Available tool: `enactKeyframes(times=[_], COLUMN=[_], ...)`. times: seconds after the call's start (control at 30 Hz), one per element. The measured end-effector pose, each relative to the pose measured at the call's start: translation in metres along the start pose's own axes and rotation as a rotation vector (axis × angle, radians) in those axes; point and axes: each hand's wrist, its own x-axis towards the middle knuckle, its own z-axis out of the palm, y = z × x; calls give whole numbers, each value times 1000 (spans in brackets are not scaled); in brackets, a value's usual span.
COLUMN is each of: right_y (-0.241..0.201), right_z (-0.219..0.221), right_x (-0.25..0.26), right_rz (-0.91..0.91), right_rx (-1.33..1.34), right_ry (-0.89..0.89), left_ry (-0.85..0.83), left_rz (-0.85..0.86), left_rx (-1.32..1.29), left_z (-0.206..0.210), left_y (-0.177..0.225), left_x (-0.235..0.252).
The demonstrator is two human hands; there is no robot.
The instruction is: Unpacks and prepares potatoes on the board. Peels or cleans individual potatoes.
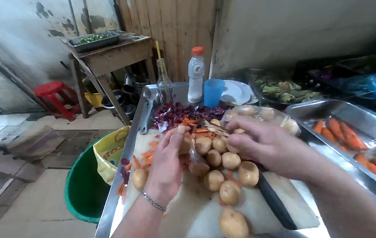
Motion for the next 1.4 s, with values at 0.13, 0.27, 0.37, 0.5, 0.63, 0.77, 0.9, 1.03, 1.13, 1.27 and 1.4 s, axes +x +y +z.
enactKeyframes(times=[0.13,0.27,0.37,0.5,0.63,0.77,0.9,1.03,1.13,1.27,1.4], right_y=[4,-4,-2,-10,-16,-18,-22,-20,-17,-21,-13], right_z=[-14,-15,1,38,64,67,79,85,73,82,70], right_x=[-1,0,-1,3,3,5,1,6,9,5,12], right_rz=[126,252,124,-66,-89,56,-148,-335,-163,-385,-211], right_rx=[-84,110,117,-69,-184,-195,-213,-278,-254,-239,-267], right_ry=[-247,-350,-113,97,208,220,315,418,331,409,396], left_ry=[126,177,63,116,253,258,267,223,235,117,204], left_rz=[280,488,233,-115,-167,-64,-15,19,-11,40,41], left_rx=[640,1021,448,-250,-256,-331,-422,-432,-327,-394,-245], left_z=[-4,-7,-2,14,19,14,16,17,20,13,15], left_y=[2,1,1,-1,-2,-3,-5,-5,-3,-9,-8], left_x=[-3,-3,-2,-2,-2,-1,-4,-9,-7,-8,-7])
